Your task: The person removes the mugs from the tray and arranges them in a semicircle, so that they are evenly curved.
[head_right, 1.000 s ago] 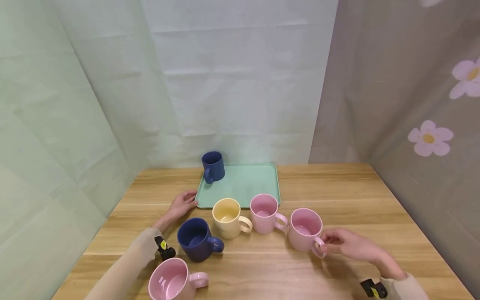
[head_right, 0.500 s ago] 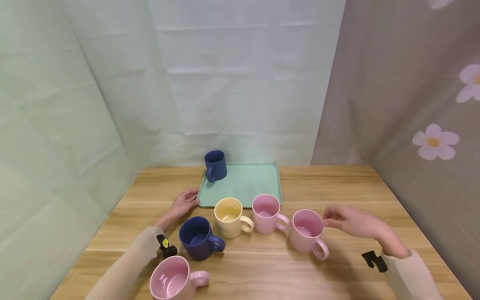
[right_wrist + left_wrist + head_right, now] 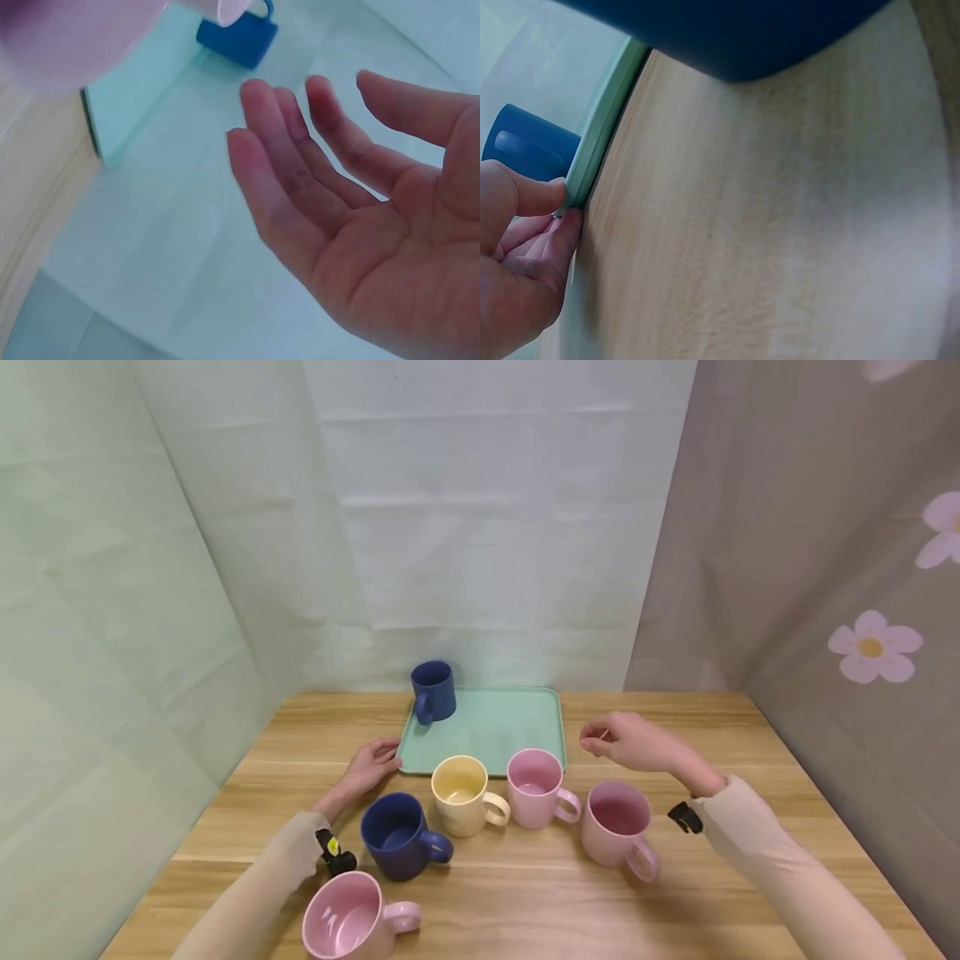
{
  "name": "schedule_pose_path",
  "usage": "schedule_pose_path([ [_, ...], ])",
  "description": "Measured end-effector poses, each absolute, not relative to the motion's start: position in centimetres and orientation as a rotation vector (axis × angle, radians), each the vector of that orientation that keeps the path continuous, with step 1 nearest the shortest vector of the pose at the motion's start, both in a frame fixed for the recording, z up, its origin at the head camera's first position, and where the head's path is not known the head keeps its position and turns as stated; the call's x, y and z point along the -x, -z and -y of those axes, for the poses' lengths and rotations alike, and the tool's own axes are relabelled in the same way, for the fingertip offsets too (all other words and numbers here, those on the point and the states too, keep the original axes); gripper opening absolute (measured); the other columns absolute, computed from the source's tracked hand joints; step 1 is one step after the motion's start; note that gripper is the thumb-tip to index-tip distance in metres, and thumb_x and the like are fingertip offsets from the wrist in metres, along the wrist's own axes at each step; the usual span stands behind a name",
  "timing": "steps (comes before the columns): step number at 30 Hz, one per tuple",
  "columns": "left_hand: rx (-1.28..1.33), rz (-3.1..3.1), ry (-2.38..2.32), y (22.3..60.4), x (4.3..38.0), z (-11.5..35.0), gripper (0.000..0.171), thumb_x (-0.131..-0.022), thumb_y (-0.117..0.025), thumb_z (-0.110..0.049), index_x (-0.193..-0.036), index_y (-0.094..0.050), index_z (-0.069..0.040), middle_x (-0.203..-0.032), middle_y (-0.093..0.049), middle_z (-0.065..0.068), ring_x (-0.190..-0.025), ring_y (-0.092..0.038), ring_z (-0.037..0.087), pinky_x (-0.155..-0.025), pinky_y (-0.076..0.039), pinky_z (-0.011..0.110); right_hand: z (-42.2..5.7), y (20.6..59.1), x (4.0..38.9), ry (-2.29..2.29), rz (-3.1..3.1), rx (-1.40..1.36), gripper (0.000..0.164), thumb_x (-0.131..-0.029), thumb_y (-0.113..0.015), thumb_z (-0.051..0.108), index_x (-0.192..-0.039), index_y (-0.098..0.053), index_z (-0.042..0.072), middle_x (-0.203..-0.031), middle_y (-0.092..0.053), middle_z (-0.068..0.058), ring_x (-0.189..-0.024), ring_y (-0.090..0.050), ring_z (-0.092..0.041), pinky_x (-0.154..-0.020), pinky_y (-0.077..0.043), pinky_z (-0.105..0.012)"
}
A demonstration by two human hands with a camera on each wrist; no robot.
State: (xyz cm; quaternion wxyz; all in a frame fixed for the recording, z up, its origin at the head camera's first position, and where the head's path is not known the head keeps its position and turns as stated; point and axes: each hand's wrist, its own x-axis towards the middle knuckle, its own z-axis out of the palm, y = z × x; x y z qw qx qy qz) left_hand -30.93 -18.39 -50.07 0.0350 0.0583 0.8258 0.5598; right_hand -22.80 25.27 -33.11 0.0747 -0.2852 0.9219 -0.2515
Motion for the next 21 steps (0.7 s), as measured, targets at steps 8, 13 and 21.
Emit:
schedule_pose_path([
  [8,-0.183,-2.563,-1.72,50.0,30.8,18.0,0.043,-0.092,-0.056,0.006,-0.132,-0.043,0.017,-0.139,-0.044,0.036,-0.132,-0.044,0.043,-0.11,-0.042,0.046,-21.4,33.0,25.1,0.755,-2.693,0.883,0.014,-0.097,-0.055,0.014,-0.104,-0.064,0.006,-0.09,-0.068,-0.002,-0.084,-0.064,-0.015,-0.073,-0.055,-0.03],
  [13,-0.183,-2.578,-1.704,49.6,30.8,17.8,0.043,-0.091,-0.057,0.006,-0.131,-0.044,0.017,-0.137,-0.045,0.037,-0.131,-0.046,0.043,-0.109,-0.043,0.047,-18.9,33.2,26.5,0.718,-2.658,0.968,0.012,-0.097,-0.055,0.013,-0.101,-0.064,0.007,-0.087,-0.068,-0.005,-0.078,-0.061,-0.013,-0.067,-0.05,-0.024],
  [21,-0.148,-2.574,-1.697,49.2,30.6,17.6,0.044,-0.09,-0.059,0.007,-0.13,-0.045,0.016,-0.137,-0.047,0.036,-0.13,-0.047,0.042,-0.108,-0.044,0.046,-14.1,33.3,29.2,0.691,-2.571,0.979,0.014,-0.097,-0.052,0.012,-0.098,-0.065,0.005,-0.086,-0.067,-0.009,-0.074,-0.059,-0.013,-0.065,-0.05,-0.022],
])
